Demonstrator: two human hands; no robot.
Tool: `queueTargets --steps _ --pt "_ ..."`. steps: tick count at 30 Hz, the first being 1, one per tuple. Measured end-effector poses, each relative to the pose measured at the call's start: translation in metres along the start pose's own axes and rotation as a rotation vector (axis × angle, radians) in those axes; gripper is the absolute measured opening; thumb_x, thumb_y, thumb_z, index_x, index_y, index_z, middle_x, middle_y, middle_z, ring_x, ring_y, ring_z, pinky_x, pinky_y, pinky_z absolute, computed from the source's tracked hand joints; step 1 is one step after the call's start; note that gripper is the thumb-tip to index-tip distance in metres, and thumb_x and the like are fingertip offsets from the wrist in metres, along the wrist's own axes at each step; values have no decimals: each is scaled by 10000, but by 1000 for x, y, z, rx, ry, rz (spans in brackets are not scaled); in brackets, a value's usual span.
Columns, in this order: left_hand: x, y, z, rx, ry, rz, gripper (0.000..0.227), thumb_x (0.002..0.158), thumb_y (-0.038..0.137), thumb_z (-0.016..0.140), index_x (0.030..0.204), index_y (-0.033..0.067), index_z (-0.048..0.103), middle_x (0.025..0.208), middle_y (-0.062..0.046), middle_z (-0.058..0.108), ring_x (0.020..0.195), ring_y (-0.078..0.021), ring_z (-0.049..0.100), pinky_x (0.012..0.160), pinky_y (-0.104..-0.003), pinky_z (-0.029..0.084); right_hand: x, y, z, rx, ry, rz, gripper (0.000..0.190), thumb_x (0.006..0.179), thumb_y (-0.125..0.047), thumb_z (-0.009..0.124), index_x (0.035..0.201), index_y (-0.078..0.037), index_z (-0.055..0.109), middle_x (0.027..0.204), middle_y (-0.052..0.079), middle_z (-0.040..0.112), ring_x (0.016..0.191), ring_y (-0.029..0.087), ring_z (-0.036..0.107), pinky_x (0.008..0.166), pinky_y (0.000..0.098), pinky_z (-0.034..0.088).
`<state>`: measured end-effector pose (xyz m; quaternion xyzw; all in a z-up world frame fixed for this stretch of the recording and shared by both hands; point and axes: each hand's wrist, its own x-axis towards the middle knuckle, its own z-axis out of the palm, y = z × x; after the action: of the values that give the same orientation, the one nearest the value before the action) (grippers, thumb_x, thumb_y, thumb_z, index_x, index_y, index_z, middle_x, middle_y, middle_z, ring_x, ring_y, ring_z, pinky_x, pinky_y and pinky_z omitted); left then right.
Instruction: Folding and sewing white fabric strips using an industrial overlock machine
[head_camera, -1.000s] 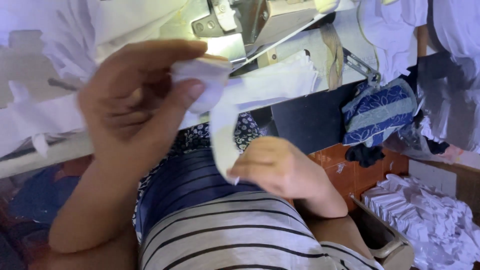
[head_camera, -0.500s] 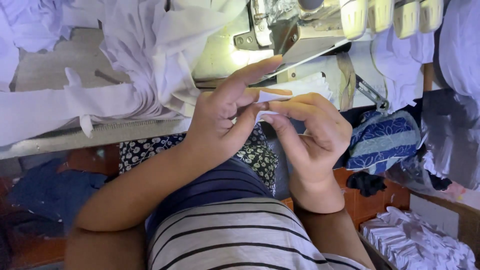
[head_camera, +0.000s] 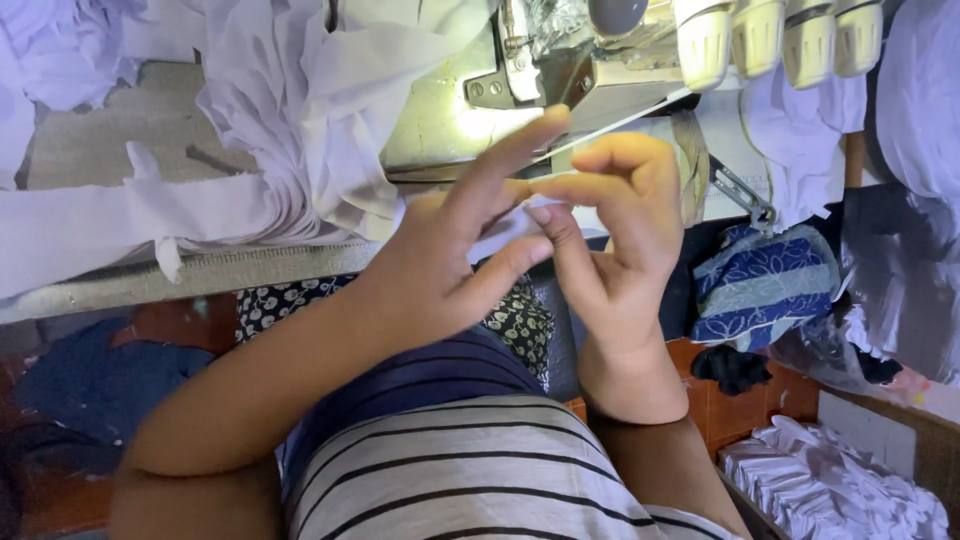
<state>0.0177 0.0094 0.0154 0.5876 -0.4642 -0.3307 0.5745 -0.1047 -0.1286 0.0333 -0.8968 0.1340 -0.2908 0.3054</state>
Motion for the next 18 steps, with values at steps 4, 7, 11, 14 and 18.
queueTargets --steps 4,7,11,14,18 --pt "10 0 -17 262 76 -61 614 1001 150 690 1492 231 330 933 -73 742 685 -207 668 618 -330 490 7 22 7 253 54 248 186 964 -46 733 1029 -45 559 960 79 608 869 163 583 812 263 476" --pt "24 -2 -31 658 136 53 323 985 110 646 1264 185 503 1087 -113 659 753 -340 663 520 -465 451 18 36 16 271 41 279 257 953 -84 765 1067 -65 536 934 50 555 797 102 531 739 216 460" --pt "39 -15 -40 861 110 129 330 859 -21 560 1073 185 705 1099 -72 474 609 -326 500 400 -491 375 23 45 20 304 -3 307 233 992 -135 737 1101 -75 540 838 15 611 757 68 535 747 207 449" --pt "41 -14 -40 889 109 114 363 818 -64 564 1041 194 689 1006 -61 447 592 -301 446 378 -445 295 27 48 18 355 -84 283 39 1020 -24 657 1028 -54 634 926 25 610 820 85 516 764 218 424" --pt "45 -17 -44 929 112 95 299 883 6 583 1077 202 698 1018 -74 459 592 -330 470 359 -473 314 27 59 25 374 -52 338 79 1025 -10 651 1089 -12 697 943 39 668 782 50 537 702 168 423"
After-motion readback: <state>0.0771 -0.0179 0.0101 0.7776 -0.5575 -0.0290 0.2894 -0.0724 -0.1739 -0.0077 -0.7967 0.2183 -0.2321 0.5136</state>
